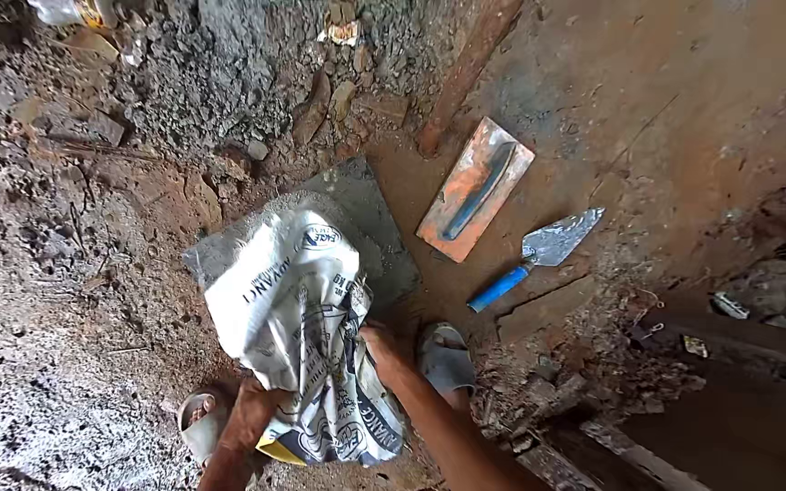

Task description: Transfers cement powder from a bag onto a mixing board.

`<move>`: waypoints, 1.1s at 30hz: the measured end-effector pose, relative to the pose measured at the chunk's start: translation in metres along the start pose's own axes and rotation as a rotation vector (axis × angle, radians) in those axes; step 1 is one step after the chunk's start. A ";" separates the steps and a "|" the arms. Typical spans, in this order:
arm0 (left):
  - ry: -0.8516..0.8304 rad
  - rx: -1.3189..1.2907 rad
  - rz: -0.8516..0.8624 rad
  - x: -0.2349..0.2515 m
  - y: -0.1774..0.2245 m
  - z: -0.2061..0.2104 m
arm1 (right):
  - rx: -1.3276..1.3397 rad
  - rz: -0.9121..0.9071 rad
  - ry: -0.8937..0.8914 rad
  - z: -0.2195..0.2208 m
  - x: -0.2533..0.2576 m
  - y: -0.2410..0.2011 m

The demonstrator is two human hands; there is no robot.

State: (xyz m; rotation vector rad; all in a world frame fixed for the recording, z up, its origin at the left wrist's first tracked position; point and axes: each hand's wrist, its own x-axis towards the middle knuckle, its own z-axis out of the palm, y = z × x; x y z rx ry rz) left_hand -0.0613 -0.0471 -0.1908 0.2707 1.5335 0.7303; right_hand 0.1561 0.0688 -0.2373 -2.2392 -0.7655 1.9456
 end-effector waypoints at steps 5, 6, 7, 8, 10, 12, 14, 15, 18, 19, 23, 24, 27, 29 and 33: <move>-0.168 0.452 -0.051 -0.021 -0.020 0.018 | -0.235 0.080 0.033 -0.006 -0.012 0.005; -0.198 0.582 -0.034 -0.023 -0.023 0.021 | -0.281 0.094 0.034 -0.007 -0.015 0.008; -0.228 0.702 -0.006 -0.026 -0.027 0.024 | -0.319 0.105 0.036 -0.009 -0.018 0.012; -0.259 0.810 0.019 -0.031 -0.031 0.027 | -0.352 0.116 0.034 -0.011 -0.020 0.018; -0.320 0.968 0.073 -0.043 -0.038 0.032 | -0.373 0.129 0.031 -0.017 -0.025 0.032; -0.364 1.066 0.046 -0.053 -0.043 0.034 | -0.263 0.151 0.051 -0.021 -0.030 0.047; -0.353 1.094 0.029 -0.061 -0.049 0.038 | -0.028 0.152 0.091 -0.024 -0.030 0.060; -0.321 1.094 0.054 -0.063 -0.053 0.039 | 0.094 0.158 0.097 -0.026 -0.028 0.063; -0.238 1.000 0.130 -0.063 -0.060 0.037 | 0.286 0.231 0.013 -0.034 -0.017 0.056; -0.233 0.900 0.106 -0.060 -0.057 0.033 | 0.298 0.268 -0.020 -0.034 -0.010 0.054; -0.070 0.367 -0.072 -0.034 -0.039 0.013 | 0.282 0.259 -0.014 -0.011 0.000 0.040; -0.013 0.296 -0.088 -0.024 -0.030 0.011 | 0.274 0.221 -0.001 -0.005 -0.002 0.037; 0.094 0.190 -0.084 0.011 -0.004 0.005 | 0.250 0.109 -0.016 0.007 -0.013 0.025; 0.142 0.160 -0.125 0.027 0.007 0.002 | 0.277 0.097 -0.034 0.005 -0.021 0.024; 0.204 0.185 -0.228 0.044 0.011 0.002 | 0.270 0.097 0.016 0.003 -0.031 0.017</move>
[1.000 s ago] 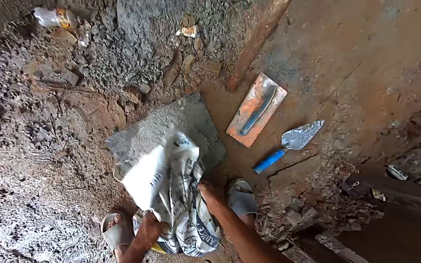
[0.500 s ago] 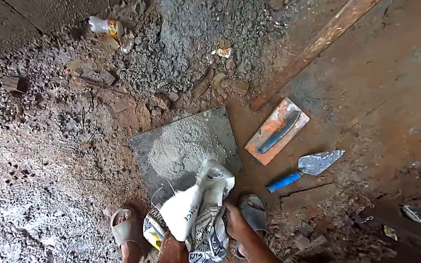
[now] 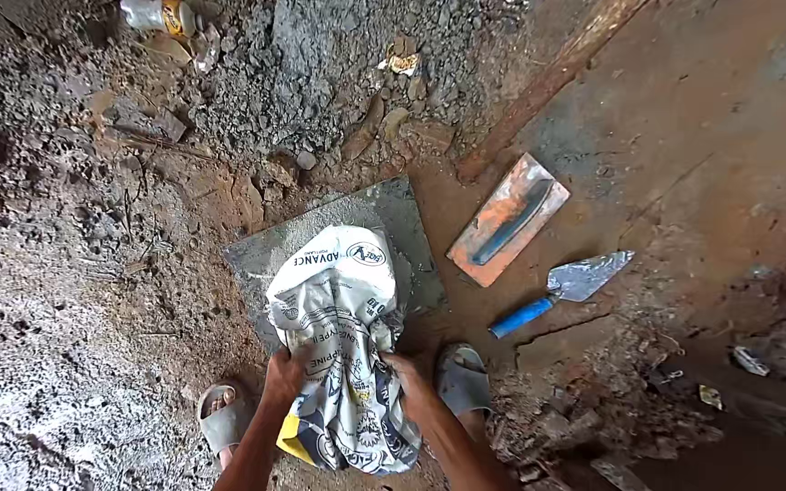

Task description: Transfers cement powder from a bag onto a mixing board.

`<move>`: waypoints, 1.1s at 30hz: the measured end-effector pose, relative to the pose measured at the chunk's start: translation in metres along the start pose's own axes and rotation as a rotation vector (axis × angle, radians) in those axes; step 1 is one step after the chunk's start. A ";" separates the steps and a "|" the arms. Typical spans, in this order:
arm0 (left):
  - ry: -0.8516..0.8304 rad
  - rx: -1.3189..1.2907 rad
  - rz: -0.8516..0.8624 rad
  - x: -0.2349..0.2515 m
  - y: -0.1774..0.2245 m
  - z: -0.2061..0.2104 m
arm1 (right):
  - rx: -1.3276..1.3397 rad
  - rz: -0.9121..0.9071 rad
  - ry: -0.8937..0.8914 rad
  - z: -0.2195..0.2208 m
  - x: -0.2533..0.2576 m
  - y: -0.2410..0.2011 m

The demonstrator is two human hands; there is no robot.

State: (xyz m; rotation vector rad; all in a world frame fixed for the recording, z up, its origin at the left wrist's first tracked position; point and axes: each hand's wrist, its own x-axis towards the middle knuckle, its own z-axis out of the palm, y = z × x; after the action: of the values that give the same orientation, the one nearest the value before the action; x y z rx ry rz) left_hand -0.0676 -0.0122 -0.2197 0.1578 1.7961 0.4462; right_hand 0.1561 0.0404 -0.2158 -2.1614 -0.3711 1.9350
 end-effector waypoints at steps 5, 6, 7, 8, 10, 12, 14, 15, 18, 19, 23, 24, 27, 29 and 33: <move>0.069 0.061 -0.071 0.000 0.002 -0.002 | -0.060 0.073 -0.008 -0.011 -0.011 0.017; 0.078 0.072 -0.064 -0.004 0.005 -0.001 | -0.103 0.064 0.016 -0.010 -0.012 0.013; 0.083 0.090 -0.052 -0.005 0.007 -0.001 | -0.165 0.052 0.037 -0.007 -0.014 0.004; 0.079 0.125 -0.047 -0.006 0.006 -0.003 | -0.233 0.054 0.055 -0.004 -0.016 -0.004; 0.058 0.231 -0.045 -0.008 -0.001 -0.010 | -0.329 0.098 0.070 0.000 -0.017 -0.008; 0.097 0.172 0.014 -0.014 0.006 -0.018 | -0.381 0.090 0.100 0.004 -0.014 -0.014; 0.125 0.096 0.099 -0.020 0.006 -0.021 | -0.402 0.027 0.096 0.003 -0.014 -0.019; 0.111 0.133 0.120 -0.027 -0.006 -0.021 | -0.417 -0.006 0.062 -0.002 -0.018 -0.014; 0.047 0.484 0.167 -0.061 -0.060 -0.024 | -0.547 -0.184 -0.073 -0.020 -0.030 0.018; 0.037 0.595 0.185 -0.075 -0.072 -0.025 | -0.587 -0.244 -0.088 -0.028 -0.037 0.030; 0.019 0.932 0.394 -0.132 -0.117 -0.023 | -0.798 -0.482 -0.101 -0.065 -0.069 0.082; -0.026 1.007 0.356 -0.142 -0.126 -0.020 | -0.845 -0.527 -0.103 -0.070 -0.075 0.091; -0.075 1.193 0.248 -0.147 -0.170 -0.009 | -0.929 -0.402 -0.176 -0.077 -0.085 0.087; -0.013 1.233 0.272 -0.135 -0.208 -0.002 | -0.917 -0.216 -0.148 -0.074 -0.083 0.067; -0.329 1.294 0.088 -0.124 -0.193 0.007 | -0.917 -0.210 0.045 -0.038 -0.070 0.002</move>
State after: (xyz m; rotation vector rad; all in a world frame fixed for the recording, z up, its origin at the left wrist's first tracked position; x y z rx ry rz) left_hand -0.0029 -0.2293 -0.1822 1.1261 1.4951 -0.7122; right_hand 0.1871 0.0152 -0.1462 -2.4674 -1.6642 1.7658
